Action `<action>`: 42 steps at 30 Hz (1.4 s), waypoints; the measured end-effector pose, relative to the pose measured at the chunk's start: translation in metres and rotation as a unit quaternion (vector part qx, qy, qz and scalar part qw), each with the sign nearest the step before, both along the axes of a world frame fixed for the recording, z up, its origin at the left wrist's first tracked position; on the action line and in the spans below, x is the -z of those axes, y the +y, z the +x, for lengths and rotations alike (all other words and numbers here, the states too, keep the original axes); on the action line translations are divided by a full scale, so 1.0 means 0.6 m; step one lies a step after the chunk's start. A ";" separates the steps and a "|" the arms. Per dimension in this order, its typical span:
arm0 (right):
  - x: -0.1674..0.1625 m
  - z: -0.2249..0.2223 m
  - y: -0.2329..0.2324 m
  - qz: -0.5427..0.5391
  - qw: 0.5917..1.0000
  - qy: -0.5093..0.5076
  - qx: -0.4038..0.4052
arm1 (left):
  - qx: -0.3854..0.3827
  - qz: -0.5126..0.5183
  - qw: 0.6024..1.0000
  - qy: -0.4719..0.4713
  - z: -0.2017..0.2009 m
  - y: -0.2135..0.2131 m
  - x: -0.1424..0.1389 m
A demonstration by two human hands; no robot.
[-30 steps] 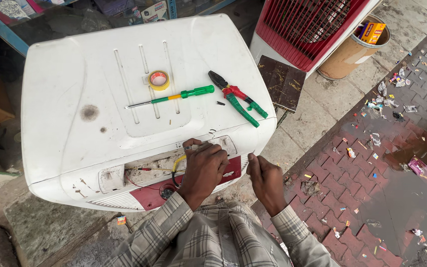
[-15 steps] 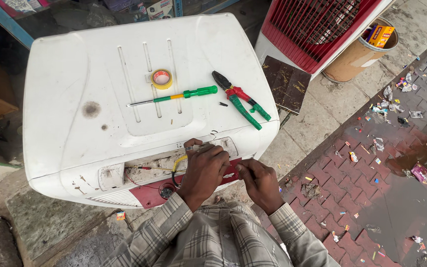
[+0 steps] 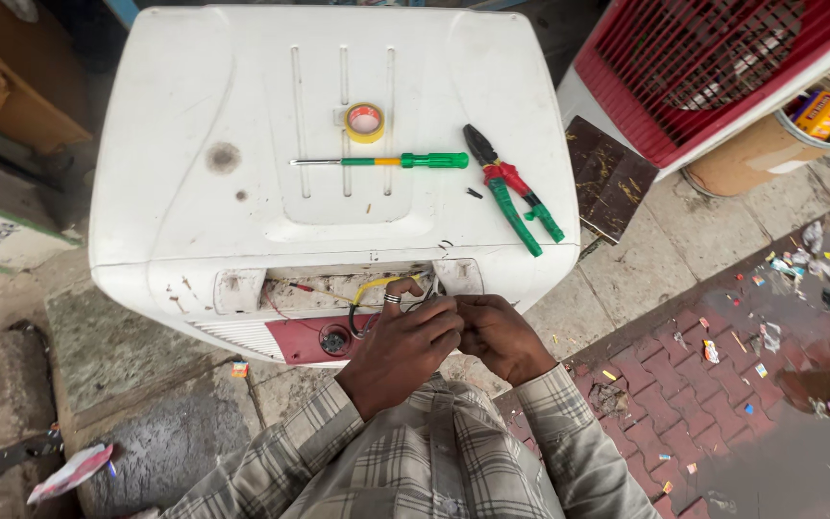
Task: The person repairs the wiring inside a red control panel mounted on a white appliance body set on the ground. They twist and connect wires by hand, then use a screwdriver and pliers to loosen, cut, and reattach wire connections, working on the sockets and terminals in the panel.
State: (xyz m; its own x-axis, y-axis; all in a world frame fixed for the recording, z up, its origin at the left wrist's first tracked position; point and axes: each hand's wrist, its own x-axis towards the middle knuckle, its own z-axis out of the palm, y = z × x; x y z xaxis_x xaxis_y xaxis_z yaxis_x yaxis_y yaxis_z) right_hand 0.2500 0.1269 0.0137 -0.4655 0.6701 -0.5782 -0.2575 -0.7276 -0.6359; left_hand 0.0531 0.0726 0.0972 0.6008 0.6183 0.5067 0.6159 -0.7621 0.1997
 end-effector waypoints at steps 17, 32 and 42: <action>-0.036 -0.008 0.044 0.216 0.948 -0.197 -0.130 | -0.146 -0.694 0.146 -0.690 -0.051 -0.065 0.293; -0.020 -0.028 0.035 0.325 0.912 -0.230 -0.103 | -0.244 -0.585 0.224 -0.740 -0.066 -0.077 0.179; -0.014 0.013 0.048 0.329 0.913 -0.176 -0.163 | -0.300 -0.493 0.259 -0.774 0.025 -0.087 0.129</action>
